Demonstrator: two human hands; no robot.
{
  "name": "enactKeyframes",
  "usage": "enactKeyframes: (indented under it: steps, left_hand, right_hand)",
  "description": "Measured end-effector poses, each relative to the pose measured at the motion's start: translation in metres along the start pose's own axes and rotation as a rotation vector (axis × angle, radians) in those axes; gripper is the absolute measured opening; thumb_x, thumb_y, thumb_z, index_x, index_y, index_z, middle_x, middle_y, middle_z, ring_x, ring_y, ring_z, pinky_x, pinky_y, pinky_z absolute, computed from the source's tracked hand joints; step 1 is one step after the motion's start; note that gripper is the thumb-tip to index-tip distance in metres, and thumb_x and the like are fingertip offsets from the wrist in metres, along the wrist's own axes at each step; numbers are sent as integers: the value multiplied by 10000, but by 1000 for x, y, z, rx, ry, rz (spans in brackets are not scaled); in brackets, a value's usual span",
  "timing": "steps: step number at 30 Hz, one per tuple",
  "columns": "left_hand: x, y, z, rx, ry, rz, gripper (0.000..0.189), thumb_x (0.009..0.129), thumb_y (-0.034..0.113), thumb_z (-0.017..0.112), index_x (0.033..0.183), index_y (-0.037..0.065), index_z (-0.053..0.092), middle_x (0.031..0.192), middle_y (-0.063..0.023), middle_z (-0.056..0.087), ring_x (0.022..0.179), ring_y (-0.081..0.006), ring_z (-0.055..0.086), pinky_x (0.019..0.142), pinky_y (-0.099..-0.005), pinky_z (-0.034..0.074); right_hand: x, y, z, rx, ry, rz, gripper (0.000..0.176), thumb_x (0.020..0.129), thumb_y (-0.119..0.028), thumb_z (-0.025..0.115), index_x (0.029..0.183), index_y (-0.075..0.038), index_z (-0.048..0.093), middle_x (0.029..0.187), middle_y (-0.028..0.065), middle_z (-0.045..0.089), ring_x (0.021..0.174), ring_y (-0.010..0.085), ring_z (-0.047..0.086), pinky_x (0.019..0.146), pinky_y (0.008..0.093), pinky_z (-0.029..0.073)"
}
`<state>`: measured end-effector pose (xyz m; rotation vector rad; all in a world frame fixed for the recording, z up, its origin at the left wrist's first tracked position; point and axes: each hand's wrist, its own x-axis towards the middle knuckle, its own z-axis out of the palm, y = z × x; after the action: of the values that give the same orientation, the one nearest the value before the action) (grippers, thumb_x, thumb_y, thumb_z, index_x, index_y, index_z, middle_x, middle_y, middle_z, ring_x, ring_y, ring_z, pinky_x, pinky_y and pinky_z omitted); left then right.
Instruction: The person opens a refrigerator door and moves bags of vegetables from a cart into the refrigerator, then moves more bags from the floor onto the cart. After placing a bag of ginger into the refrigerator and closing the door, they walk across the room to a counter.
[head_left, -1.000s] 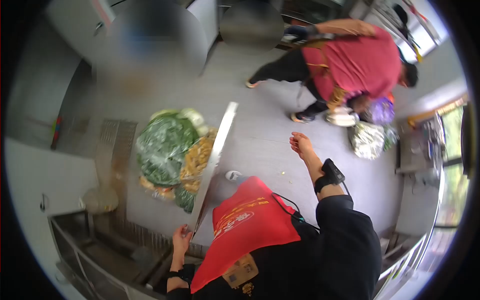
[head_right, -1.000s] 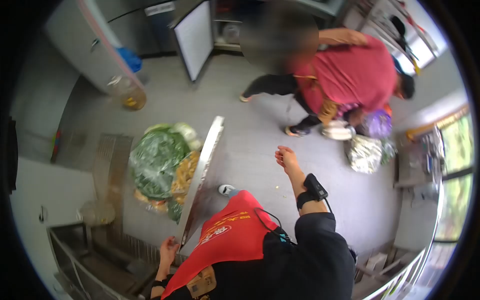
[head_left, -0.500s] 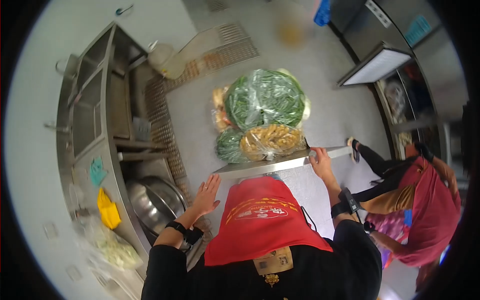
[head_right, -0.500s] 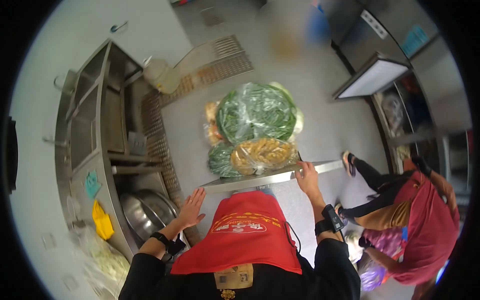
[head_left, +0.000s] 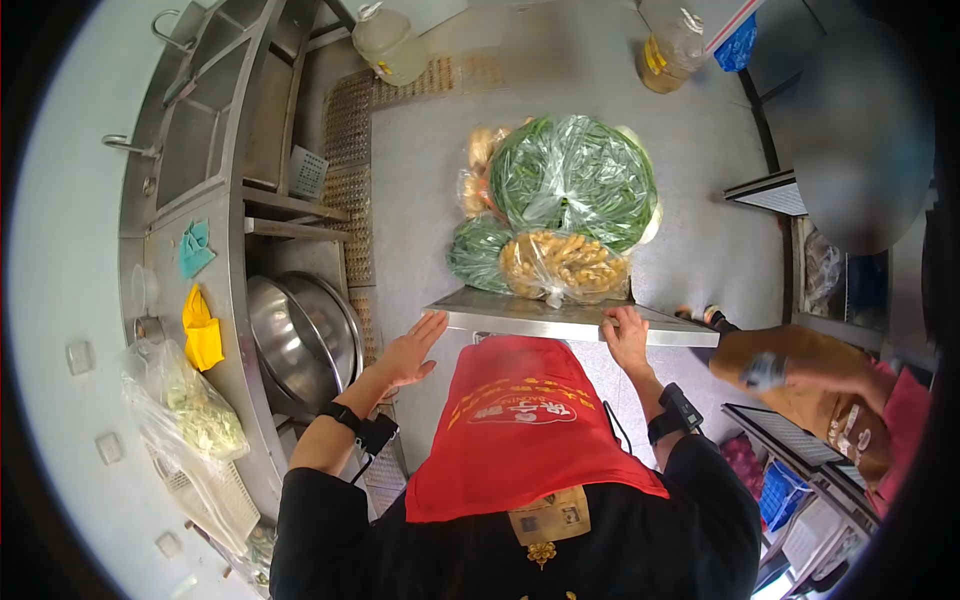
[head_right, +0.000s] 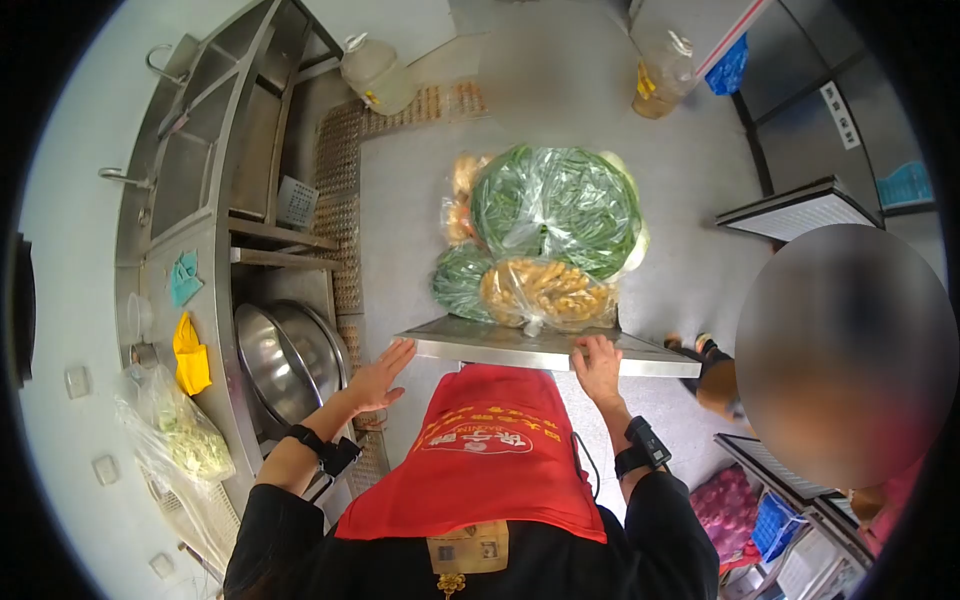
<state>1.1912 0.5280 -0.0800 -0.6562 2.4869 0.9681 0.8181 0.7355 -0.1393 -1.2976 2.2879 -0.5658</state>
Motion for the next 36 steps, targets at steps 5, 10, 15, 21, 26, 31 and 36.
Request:
enactKeyframes:
  steps: [5, 10, 15, 21, 26, 31, 36]
  left_hand:
    - [0, -3, -6, -28, -27, -3, 814, 733, 126, 612, 1413, 82, 167, 1477, -79, 159, 1352, -264, 193, 1033, -338, 342]
    - [0, 0, -14, -46, -46, -4, 816, 737, 131, 614, 1416, 94, 161, 1480, -72, 148, 1353, -254, 190, 1040, -338, 334]
    - [-1, -8, -9, -73, -44, 19, 817, 737, 121, 628, 1415, 99, 173, 1481, -89, 142, 1358, -266, 172, 1058, -345, 305]
    - [-4, -14, -1, -21, -17, 49, 797, 751, 143, 616, 1412, 93, 174, 1483, -71, 132, 1361, -248, 164, 1026, -344, 357]
    - [-7, -14, 0, -26, -20, 32, 780, 754, 146, 615, 1406, 86, 193, 1487, -68, 123, 1366, -242, 149, 1016, -346, 369]
    - [-9, -13, -1, -34, -54, 11, 772, 749, 152, 610, 1402, 80, 204, 1490, -67, 115, 1370, -238, 136, 1019, -343, 367]
    - [-9, -18, 2, -24, -30, 45, 758, 752, 162, 603, 1398, 73, 216, 1491, -69, 111, 1371, -236, 134, 1032, -341, 350]
  right_hand:
    - [-3, 5, 1, 54, -10, -26, 210, 741, -205, 596, 927, -107, 600, 940, 66, 548, 931, 257, 502, 826, 387, 318]
    - [-1, 5, -6, 142, -58, 12, 204, 726, -188, 595, 914, -107, 602, 961, 61, 557, 962, 256, 501, 856, 378, 310]
    - [-2, 4, -9, 186, -84, 28, 196, 720, -182, 598, 900, -105, 609, 964, 59, 564, 981, 251, 503, 878, 376, 303]
    - [-2, 4, -11, 256, -98, 35, 204, 709, -134, 608, 907, -87, 612, 950, 66, 587, 948, 244, 544, 863, 354, 341]
    - [-4, 8, -5, 364, -87, 84, 210, 715, -120, 609, 919, -71, 613, 925, 65, 607, 902, 230, 572, 862, 345, 357]
    - [-6, 9, -4, 384, -94, 84, 219, 735, -59, 577, 946, -4, 608, 939, 78, 614, 901, 185, 563, 804, 290, 437]
    - [-5, 10, -4, 431, -94, 87, 209, 728, -113, 599, 930, -60, 615, 927, 65, 613, 895, 222, 574, 862, 331, 367]
